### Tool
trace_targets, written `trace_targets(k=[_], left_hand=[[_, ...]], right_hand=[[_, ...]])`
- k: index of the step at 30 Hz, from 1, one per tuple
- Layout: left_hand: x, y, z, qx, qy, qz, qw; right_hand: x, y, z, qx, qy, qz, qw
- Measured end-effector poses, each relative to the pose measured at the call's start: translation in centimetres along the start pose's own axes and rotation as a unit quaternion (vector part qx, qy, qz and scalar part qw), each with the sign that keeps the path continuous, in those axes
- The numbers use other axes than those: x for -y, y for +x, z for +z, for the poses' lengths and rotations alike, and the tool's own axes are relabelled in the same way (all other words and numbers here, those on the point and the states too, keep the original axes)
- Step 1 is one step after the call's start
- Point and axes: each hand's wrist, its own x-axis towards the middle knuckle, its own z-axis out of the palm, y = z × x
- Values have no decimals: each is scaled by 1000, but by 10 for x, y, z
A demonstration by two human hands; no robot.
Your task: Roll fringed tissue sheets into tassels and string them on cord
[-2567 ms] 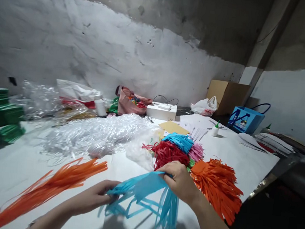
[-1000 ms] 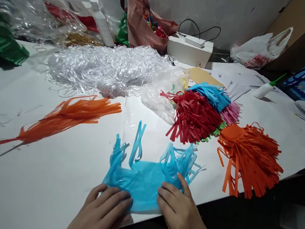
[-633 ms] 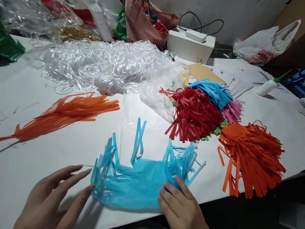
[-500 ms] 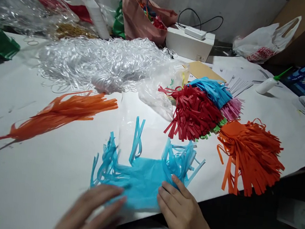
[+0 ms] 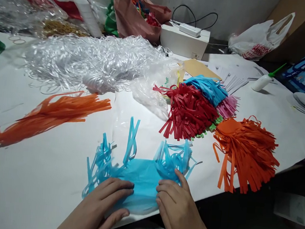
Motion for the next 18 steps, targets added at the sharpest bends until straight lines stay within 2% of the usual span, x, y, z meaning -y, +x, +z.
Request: trace_targets(k=[4, 7, 11, 15, 18], left_hand=[[-2, 9, 3, 10, -11, -29, 999], [2, 12, 10, 14, 4, -21, 1000], [8, 11, 16, -9, 25, -6, 1000], [8, 10, 15, -17, 29, -8, 999], [8, 10, 14, -1, 27, -18, 999]], right_hand=[[5, 4, 3, -24, -46, 28, 998], [7, 8, 7, -35, -101, 31, 994], [6, 14, 18, -18, -184, 24, 982], [-16, 1, 25, -43, -279, 114, 952], [-44, -25, 9, -61, -339, 183, 921]])
